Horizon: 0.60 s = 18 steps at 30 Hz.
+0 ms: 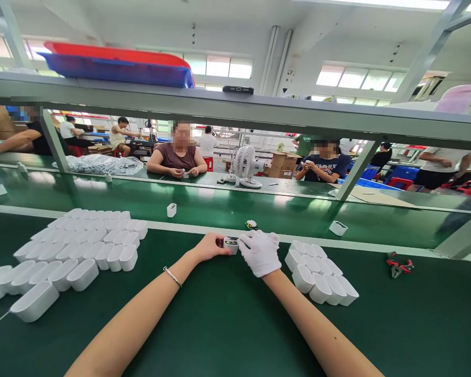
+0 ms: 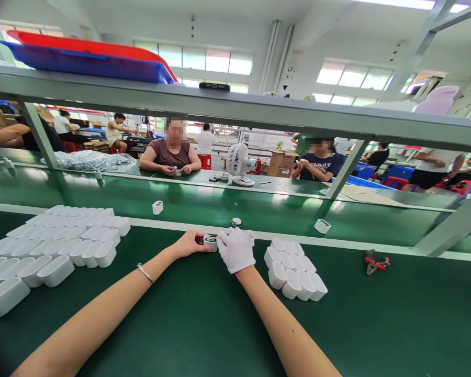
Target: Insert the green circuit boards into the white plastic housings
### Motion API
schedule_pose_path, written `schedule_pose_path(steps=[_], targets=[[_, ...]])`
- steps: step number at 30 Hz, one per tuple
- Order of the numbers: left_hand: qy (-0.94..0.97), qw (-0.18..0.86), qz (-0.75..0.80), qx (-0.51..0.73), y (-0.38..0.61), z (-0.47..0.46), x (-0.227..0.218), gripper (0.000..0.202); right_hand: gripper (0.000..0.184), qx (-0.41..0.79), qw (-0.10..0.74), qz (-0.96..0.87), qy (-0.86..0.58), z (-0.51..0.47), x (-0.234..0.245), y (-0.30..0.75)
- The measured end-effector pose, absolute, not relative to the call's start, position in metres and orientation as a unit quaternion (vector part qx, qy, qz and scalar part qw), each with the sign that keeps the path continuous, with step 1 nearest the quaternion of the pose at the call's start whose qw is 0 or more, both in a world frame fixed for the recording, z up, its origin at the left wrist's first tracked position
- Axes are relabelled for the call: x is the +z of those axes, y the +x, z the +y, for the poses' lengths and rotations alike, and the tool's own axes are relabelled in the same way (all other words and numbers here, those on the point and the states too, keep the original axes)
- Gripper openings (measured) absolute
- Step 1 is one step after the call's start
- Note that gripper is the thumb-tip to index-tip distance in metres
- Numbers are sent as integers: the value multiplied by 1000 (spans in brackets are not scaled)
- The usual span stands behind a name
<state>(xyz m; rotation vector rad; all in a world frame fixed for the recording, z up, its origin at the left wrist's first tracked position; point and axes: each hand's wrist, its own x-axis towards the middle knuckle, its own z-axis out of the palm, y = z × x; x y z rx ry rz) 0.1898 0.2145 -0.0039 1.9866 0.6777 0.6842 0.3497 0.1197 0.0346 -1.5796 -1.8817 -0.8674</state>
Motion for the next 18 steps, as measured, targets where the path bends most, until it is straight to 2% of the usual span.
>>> schedule_pose_path(steps=[18], targets=[[800,455,275,279,190,214,-3,37,26,-320,260,-704,-578,119,35,349]])
